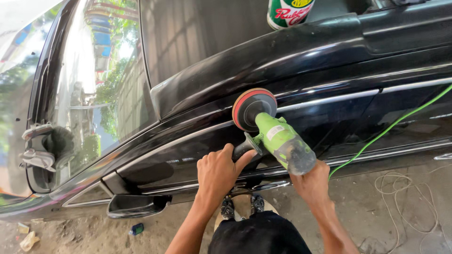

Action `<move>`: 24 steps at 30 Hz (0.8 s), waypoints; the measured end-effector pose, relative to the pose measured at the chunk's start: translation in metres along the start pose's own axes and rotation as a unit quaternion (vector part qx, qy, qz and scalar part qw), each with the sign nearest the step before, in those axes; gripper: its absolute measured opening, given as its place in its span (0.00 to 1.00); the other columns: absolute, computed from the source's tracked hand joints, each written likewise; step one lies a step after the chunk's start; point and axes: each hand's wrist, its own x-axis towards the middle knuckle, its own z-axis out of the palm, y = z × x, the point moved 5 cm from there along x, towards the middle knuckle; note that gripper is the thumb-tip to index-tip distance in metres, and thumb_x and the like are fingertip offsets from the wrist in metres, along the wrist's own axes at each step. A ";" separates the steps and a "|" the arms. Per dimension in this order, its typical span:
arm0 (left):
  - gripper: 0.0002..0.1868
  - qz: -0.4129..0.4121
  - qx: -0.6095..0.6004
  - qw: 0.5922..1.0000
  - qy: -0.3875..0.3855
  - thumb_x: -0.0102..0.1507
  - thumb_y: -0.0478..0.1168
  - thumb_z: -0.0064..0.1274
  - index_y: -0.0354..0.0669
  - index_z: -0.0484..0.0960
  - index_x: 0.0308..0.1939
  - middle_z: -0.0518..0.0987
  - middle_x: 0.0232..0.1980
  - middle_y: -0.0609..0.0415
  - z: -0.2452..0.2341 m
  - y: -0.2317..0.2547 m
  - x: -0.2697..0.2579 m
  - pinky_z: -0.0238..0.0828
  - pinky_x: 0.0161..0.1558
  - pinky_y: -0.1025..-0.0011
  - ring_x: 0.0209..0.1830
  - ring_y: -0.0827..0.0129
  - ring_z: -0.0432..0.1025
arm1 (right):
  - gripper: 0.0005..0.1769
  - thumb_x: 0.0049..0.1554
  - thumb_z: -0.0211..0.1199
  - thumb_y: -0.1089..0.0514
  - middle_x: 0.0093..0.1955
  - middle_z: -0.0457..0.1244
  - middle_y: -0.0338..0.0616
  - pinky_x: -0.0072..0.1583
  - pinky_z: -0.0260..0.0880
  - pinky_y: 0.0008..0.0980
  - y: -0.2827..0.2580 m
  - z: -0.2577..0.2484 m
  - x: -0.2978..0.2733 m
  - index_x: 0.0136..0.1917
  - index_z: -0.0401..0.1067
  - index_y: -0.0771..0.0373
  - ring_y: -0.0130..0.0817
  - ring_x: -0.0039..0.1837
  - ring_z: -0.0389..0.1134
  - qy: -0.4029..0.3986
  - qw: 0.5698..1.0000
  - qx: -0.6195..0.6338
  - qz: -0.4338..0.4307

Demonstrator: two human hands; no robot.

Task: The person applies polishing compound from a tin to the window trim of a black car by hand and then polishes the area using a handheld power buffer.

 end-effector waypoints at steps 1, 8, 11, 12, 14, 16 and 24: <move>0.35 -0.004 -0.003 1.000 0.009 0.62 0.67 0.54 0.38 0.73 0.21 0.76 0.16 0.44 -0.003 -0.009 -0.005 0.65 0.22 0.54 0.17 0.46 0.72 | 0.09 0.54 0.66 0.59 0.38 0.69 0.52 0.42 0.70 0.38 -0.006 0.005 0.000 0.49 0.77 0.63 0.50 0.40 0.73 -0.011 1.000 0.012 0.010; 0.33 -0.049 -0.009 0.999 0.017 0.62 0.66 0.53 0.37 0.75 0.24 0.77 0.19 0.40 -0.015 -0.080 -0.037 0.67 0.28 0.50 0.22 0.42 0.74 | 0.22 0.52 0.65 0.62 0.45 0.71 0.53 0.45 0.73 0.39 -0.087 0.035 0.005 0.61 0.74 0.62 0.53 0.45 0.74 -0.040 0.997 0.058 -0.043; 0.32 -0.054 -0.013 0.998 0.029 0.63 0.65 0.52 0.37 0.76 0.26 0.77 0.20 0.40 -0.020 -0.107 -0.047 0.67 0.29 0.50 0.23 0.42 0.73 | 0.27 0.49 0.67 0.62 0.46 0.71 0.53 0.45 0.73 0.40 -0.103 0.055 0.004 0.63 0.73 0.61 0.53 0.46 0.74 -0.070 0.996 0.043 -0.028; 0.32 -0.061 -0.015 0.998 0.028 0.63 0.65 0.52 0.37 0.76 0.26 0.77 0.20 0.40 -0.020 -0.115 -0.051 0.66 0.29 0.50 0.23 0.41 0.73 | 0.28 0.48 0.67 0.62 0.49 0.71 0.54 0.46 0.73 0.40 -0.109 0.060 0.002 0.63 0.73 0.61 0.53 0.48 0.74 -0.070 0.996 0.043 -0.043; 0.32 -0.071 -0.021 0.997 0.028 0.63 0.65 0.52 0.37 0.77 0.27 0.77 0.20 0.40 -0.022 -0.130 -0.057 0.66 0.29 0.50 0.23 0.41 0.73 | 0.30 0.46 0.67 0.63 0.51 0.71 0.54 0.46 0.73 0.41 -0.117 0.070 -0.001 0.64 0.72 0.61 0.54 0.49 0.74 -0.081 0.995 0.036 -0.055; 0.31 -0.074 -0.027 0.996 0.032 0.64 0.65 0.52 0.37 0.77 0.27 0.77 0.20 0.40 -0.025 -0.143 -0.061 0.66 0.29 0.50 0.24 0.41 0.73 | 0.34 0.43 0.66 0.64 0.52 0.71 0.54 0.46 0.73 0.42 -0.122 0.081 -0.003 0.65 0.73 0.61 0.54 0.49 0.73 -0.099 0.994 0.019 -0.049; 0.31 -0.098 -0.026 0.994 0.037 0.62 0.64 0.54 0.36 0.79 0.29 0.76 0.21 0.38 -0.026 -0.184 -0.076 0.66 0.31 0.48 0.26 0.39 0.73 | 0.33 0.45 0.72 0.58 0.46 0.70 0.49 0.43 0.72 0.43 -0.149 0.106 -0.011 0.65 0.71 0.61 0.51 0.44 0.73 -0.119 0.989 0.022 -0.081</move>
